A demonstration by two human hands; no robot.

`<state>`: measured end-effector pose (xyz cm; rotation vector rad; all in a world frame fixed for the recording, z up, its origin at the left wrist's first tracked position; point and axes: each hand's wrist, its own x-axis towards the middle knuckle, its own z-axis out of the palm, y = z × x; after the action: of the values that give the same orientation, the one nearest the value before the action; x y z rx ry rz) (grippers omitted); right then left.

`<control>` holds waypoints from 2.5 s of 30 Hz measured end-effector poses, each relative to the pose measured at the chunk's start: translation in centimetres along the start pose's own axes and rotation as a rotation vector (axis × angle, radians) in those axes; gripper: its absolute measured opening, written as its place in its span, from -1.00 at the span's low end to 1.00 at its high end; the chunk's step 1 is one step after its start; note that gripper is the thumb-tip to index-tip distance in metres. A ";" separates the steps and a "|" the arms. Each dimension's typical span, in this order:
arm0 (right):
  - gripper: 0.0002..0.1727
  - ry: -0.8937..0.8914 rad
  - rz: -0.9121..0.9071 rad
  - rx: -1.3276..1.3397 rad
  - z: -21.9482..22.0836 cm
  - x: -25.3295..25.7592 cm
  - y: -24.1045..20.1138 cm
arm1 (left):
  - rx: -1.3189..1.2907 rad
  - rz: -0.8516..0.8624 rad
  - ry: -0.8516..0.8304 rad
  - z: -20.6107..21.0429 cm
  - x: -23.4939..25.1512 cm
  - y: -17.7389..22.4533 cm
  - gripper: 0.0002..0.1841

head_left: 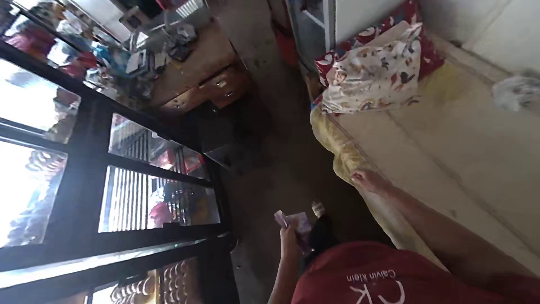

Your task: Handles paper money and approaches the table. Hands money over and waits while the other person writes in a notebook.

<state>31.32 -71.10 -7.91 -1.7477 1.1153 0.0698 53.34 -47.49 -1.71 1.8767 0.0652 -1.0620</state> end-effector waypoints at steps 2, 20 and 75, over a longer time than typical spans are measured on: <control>-0.58 -0.024 -0.048 0.024 1.1 4.5 -2.4 | -0.005 0.008 -0.058 0.8 4.0 3.0 -0.76; -0.61 -0.112 0.045 0.475 -16.1 39.7 -12.4 | 0.193 0.071 -0.249 22.5 34.6 38.3 -0.60; -0.75 -0.020 -0.635 0.419 -66.2 165.6 -75.0 | -0.211 0.289 -0.152 51.7 128.6 135.1 -0.85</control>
<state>149.81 -224.03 -7.70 -1.6291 0.4711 -0.4993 161.19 -208.21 -4.87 1.5569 -0.1714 -0.9545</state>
